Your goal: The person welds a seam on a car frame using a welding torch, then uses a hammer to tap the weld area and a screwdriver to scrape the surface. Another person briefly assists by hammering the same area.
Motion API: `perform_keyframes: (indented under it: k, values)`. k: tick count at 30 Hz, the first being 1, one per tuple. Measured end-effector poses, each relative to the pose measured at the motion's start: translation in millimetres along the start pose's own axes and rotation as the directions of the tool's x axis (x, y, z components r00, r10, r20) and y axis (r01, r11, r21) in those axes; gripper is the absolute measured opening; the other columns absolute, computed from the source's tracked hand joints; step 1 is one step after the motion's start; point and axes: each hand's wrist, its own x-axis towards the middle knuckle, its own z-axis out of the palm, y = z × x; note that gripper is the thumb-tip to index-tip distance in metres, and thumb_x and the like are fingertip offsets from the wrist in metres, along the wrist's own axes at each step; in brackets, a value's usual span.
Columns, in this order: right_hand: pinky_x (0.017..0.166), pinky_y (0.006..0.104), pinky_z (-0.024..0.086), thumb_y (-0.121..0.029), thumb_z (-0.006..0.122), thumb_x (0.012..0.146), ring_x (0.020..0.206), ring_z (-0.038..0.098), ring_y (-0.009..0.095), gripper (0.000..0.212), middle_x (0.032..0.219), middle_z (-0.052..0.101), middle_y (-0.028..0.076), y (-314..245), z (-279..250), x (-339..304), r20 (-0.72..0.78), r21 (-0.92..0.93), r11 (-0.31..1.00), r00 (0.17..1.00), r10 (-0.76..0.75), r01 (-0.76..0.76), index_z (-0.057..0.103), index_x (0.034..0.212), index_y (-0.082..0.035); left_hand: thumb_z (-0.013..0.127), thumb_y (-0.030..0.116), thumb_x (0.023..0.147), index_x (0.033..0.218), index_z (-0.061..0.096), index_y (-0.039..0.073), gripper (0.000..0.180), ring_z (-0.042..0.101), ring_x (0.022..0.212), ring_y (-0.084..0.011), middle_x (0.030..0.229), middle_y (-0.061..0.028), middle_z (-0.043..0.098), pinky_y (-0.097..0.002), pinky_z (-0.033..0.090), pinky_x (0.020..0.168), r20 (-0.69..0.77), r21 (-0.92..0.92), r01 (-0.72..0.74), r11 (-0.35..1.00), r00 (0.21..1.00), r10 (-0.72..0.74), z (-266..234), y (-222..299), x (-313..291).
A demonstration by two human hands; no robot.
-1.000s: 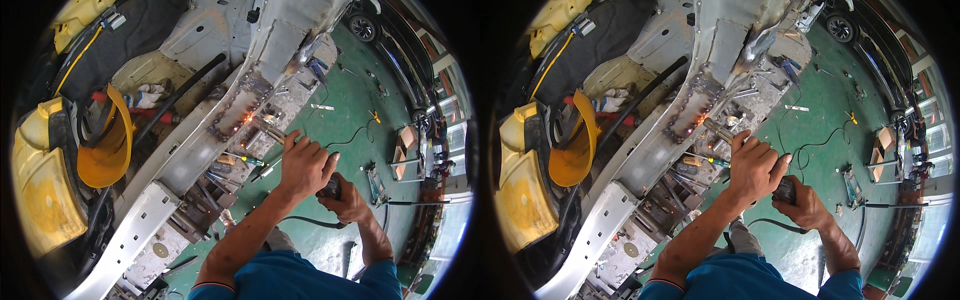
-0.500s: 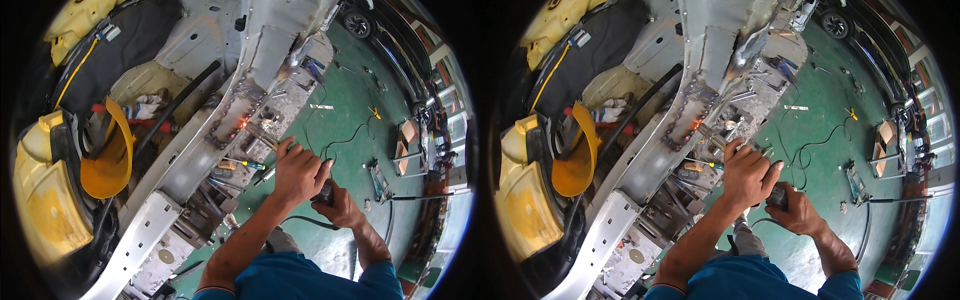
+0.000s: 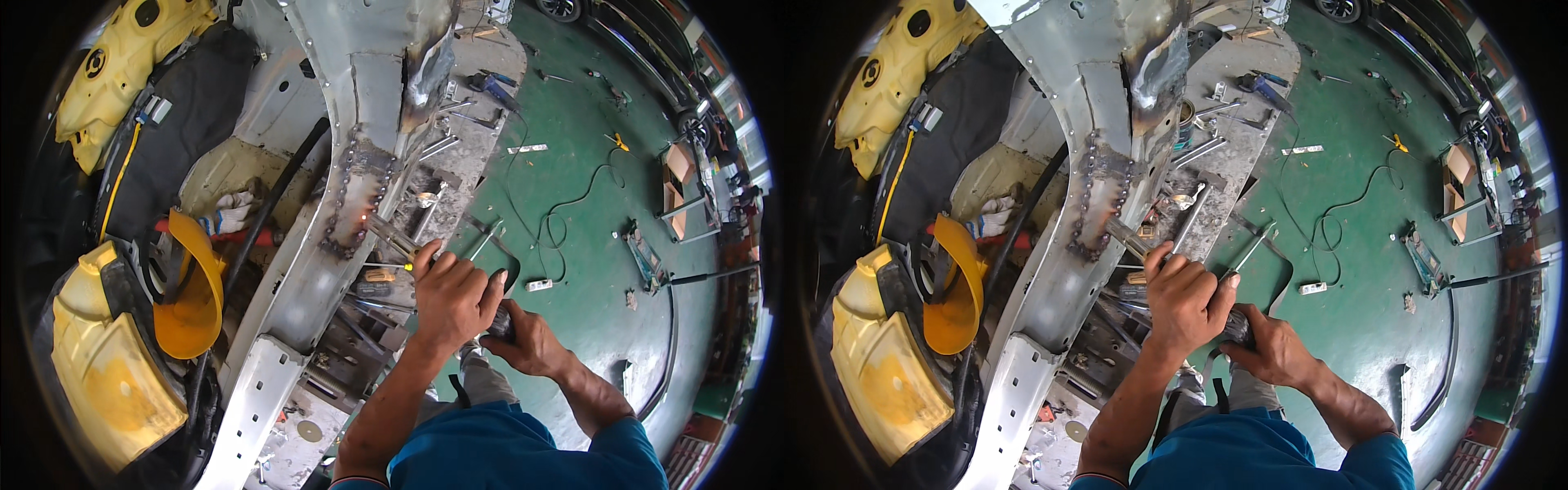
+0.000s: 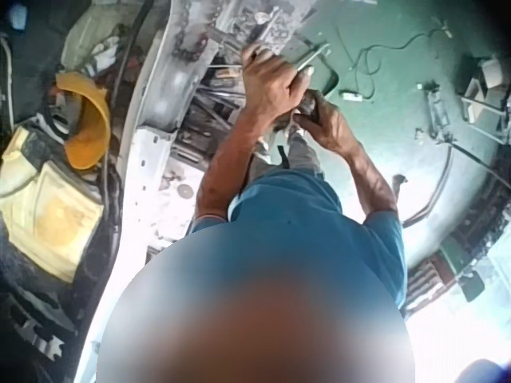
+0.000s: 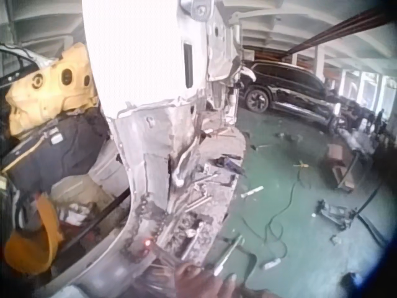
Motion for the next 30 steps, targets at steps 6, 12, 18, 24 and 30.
perform_keyframes:
  k: [6,12,18,24,30]
  values:
    - [0.068,0.0487,0.056,-0.023,0.084,0.092,0.078,0.073,0.045,0.051,0.085,0.072,0.026,9.5,3.4,33.4,-0.073,-0.007,0.999,0.996,-0.053,0.052,0.055,0.124,0.004,0.080,0.021,0.092,0.062,0.054,0.011,0.041,0.052,0.068,-0.0263,0.063,-0.0039,0.049,-0.0524,0.041,0.110,-0.025,0.085,-0.032,0.996,0.999,0.034,6.4,-15.2,14.9]
    - [0.070,0.0482,0.054,-0.022,0.083,0.092,0.076,0.072,0.042,0.049,0.085,0.072,0.025,2.7,2.2,53.6,-0.053,0.118,0.993,0.999,-0.007,0.014,0.056,0.122,0.006,0.080,0.022,0.091,0.065,0.058,0.010,0.036,0.054,0.072,-0.0269,0.065,-0.0048,0.052,-0.0539,0.042,0.111,-0.017,0.099,-0.022,0.995,1.000,0.024,9.0,-34.1,24.6]
    - [0.071,0.0481,0.055,-0.022,0.083,0.092,0.077,0.073,0.042,0.051,0.086,0.073,0.025,-3.9,2.1,59.0,-0.044,0.082,0.997,0.999,0.012,-0.008,0.056,0.125,0.007,0.080,0.021,0.090,0.064,0.059,0.009,0.036,0.055,0.072,-0.0271,0.064,-0.0049,0.054,-0.0543,0.043,0.110,-0.026,0.108,-0.017,0.994,0.999,0.020,5.6,-40.2,26.6]
    - [0.072,0.0483,0.055,-0.023,0.083,0.093,0.078,0.074,0.042,0.051,0.086,0.073,0.025,-3.1,3.0,59.4,-0.068,0.074,0.997,0.997,-0.021,0.026,0.056,0.124,0.007,0.080,0.022,0.090,0.064,0.060,0.009,0.035,0.056,0.073,-0.0274,0.065,-0.0053,0.055,-0.0547,0.042,0.110,-0.019,0.102,-0.028,0.994,0.999,0.030,4.9,-39.7,28.2]
    - [0.071,0.0485,0.055,-0.023,0.082,0.093,0.078,0.074,0.042,0.049,0.085,0.072,0.025,-5.5,2.5,59.2,-0.053,0.061,0.998,0.999,-0.005,0.008,0.056,0.122,0.007,0.079,0.022,0.090,0.064,0.059,0.009,0.035,0.055,0.073,-0.0272,0.065,-0.0054,0.055,-0.0548,0.042,0.110,-0.018,0.096,-0.022,0.995,1.000,0.024,3.4,-40.5,28.6]
